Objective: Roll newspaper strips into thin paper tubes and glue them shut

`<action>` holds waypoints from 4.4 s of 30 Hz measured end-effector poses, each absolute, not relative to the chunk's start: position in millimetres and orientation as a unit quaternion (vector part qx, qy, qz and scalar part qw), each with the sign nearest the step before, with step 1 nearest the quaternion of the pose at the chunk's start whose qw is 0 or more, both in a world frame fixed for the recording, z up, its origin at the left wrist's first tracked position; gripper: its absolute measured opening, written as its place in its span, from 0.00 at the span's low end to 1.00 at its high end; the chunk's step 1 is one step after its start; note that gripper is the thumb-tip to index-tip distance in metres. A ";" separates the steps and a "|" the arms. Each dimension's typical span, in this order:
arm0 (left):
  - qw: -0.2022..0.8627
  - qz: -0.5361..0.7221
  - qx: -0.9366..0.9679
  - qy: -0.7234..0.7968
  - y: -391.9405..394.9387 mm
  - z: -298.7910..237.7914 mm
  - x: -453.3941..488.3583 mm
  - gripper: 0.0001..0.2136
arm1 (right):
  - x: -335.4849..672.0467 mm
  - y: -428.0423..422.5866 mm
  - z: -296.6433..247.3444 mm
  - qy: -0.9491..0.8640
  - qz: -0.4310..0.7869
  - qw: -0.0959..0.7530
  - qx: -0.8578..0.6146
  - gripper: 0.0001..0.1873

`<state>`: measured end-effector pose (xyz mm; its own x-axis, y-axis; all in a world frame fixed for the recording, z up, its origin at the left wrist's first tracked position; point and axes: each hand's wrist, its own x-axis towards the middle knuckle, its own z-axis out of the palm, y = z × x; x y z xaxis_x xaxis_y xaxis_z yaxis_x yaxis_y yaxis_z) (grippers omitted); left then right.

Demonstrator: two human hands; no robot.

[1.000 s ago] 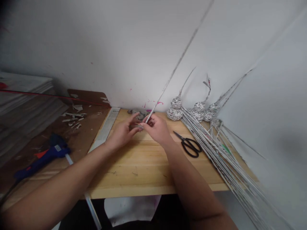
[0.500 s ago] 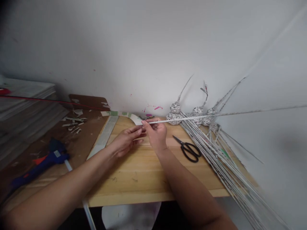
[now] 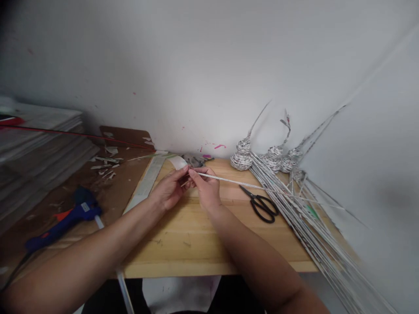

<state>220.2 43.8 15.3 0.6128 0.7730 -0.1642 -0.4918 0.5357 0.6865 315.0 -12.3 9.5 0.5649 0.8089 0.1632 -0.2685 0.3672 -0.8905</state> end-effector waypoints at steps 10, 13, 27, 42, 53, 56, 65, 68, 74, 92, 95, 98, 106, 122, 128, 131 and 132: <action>0.829 0.400 0.338 0.198 50.5 12.4 223.5 0.06 | 308.9 -15.6 18.4 -0.217 0.449 0.751 -0.433 0.18; 0.829 0.389 0.337 0.219 51.7 11.6 223.8 0.04 | 308.2 -16.7 20.4 -0.195 0.483 0.744 -0.419 0.17; 0.798 0.423 0.379 0.201 55.1 8.7 221.8 0.08 | 312.7 -17.3 22.1 -0.167 0.521 0.721 -0.426 0.16; 0.793 0.489 0.269 0.245 90.5 13.4 210.4 0.03 | 347.9 -42.3 48.1 -0.628 -0.181 0.257 -0.712 0.10; 0.807 0.456 0.230 0.295 92.7 32.9 205.6 0.07 | 353.1 -47.7 51.8 -0.604 0.259 0.306 -0.689 0.20; 0.812 0.456 0.233 0.279 93.4 31.4 205.5 0.07 | 353.3 -46.7 50.3 -0.549 0.378 0.326 -0.671 0.21; 0.819 0.454 0.221 0.273 93.2 27.1 206.8 0.06 | 353.4 -43.7 44.0 -0.646 0.159 0.281 -0.692 0.20; 0.823 0.441 0.214 0.289 91.6 29.8 205.9 0.07 | 354.9 -43.4 43.7 -0.636 0.199 0.284 -0.689 0.20; 0.821 0.443 0.209 0.292 92.4 28.8 205.7 0.06 | 351.7 -43.2 45.6 -0.675 0.097 0.263 -0.683 0.17; 0.842 0.412 0.214 0.276 90.1 29.7 203.8 0.07 | 345.2 -41.1 41.2 -0.629 0.205 0.331 -0.673 0.16; 0.851 0.399 0.218 0.264 89.5 30.1 203.5 0.09 | 343.6 -41.0 40.2 -0.569 0.367 0.331 -0.657 0.23; 0.854 0.393 0.223 0.258 89.5 30.0 203.3 0.10 | 342.3 -41.0 40.8 -0.585 0.322 0.335 -0.665 0.19; 0.848 0.393 0.223 0.275 89.7 28.9 204.9 0.10 | 345.9 -39.8 35.2 -0.632 0.239 0.283 -0.681 0.19; 0.856 0.381 0.232 0.262 87.8 27.3 204.3 0.10 | 343.0 -39.3 37.3 -0.647 0.142 0.300 -0.687 0.13; 0.861 0.370 0.232 0.260 88.2 27.6 204.2 0.10 | 346.4 -38.2 35.8 -0.589 0.332 0.289 -0.678 0.21; 0.860 0.375 0.229 0.260 88.5 27.3 204.4 0.11 | 345.4 -39.3 37.6 -0.628 0.223 0.285 -0.689 0.16; 0.858 0.379 0.228 0.261 88.7 26.9 204.5 0.11 | 344.2 -39.7 38.3 -0.650 0.151 0.279 -0.691 0.15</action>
<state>204.5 88.7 26.9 0.5763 0.7691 -0.2761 -0.5312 0.6094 0.5886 344.2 -39.7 38.3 0.1096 0.9821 0.1535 0.8134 0.0001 -0.5817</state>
